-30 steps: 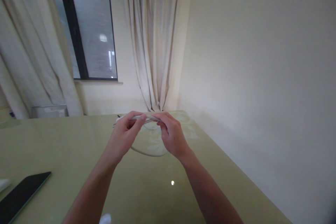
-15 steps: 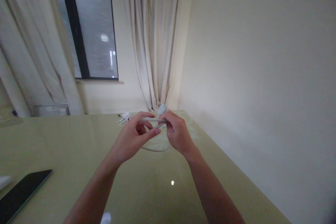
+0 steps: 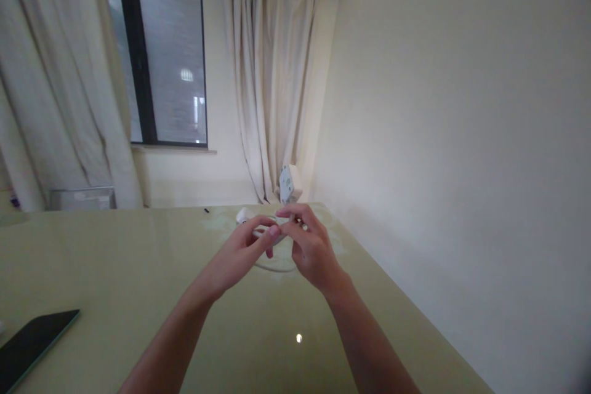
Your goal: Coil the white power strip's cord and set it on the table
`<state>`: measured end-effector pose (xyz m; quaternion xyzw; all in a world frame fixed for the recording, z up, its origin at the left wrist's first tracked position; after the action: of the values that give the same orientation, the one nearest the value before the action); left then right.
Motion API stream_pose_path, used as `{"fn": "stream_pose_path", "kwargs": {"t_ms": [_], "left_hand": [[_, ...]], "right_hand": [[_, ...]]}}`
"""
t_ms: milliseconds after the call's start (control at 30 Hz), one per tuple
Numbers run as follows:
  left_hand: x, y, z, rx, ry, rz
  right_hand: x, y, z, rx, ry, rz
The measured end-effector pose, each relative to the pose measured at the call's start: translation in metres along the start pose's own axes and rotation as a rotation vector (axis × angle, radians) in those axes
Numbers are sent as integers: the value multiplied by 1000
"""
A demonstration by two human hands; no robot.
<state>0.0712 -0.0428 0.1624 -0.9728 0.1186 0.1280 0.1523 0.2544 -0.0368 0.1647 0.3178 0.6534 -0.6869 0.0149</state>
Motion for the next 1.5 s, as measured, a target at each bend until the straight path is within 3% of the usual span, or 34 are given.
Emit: {"fn": "stream_pose_path", "kwargs": {"t_ms": [100,300,600,800,900,1000,1167,1233,1367,1500], "left_hand": [[-4,0,-3,51,36,72],[-12,1,-7,106,55,-130],[-9,5,-23,130,85,-339],[2,12,-31,208,11,-417],[12,18,-32,253,-60,-404],[26,24,-31,286,-140,-373],[53,30,-22,198,-82,-270],[60,29,-15,138,-20,-211],[63,23,1,-10,60,-72],[54,19,12,-98,129,-80]], "right_hand": [[-2,0,2,-23,6,27],[1,-2,2,49,-52,41],[1,-3,2,270,-108,-209],[-6,-7,3,556,-556,-245],[-11,-13,-1,724,-689,-280],[-15,-20,-8,857,-649,-250],[-19,-28,-16,1036,-608,-360],[-22,-30,-14,1055,-768,-352],[-26,-37,-7,1012,-1094,-201],[-24,-42,1,919,-1139,-173]]}}
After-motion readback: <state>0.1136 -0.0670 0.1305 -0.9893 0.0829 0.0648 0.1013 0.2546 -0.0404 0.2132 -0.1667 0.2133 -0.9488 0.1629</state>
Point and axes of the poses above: each hand's wrist, its own y-axis away from the middle knuckle, its own x-axis out of the palm, z = x × y, the point moved 1 cm from there along -y, towards the middle knuckle, and after that the axes turned 9 degrees about -x, right-handed, at the moved point
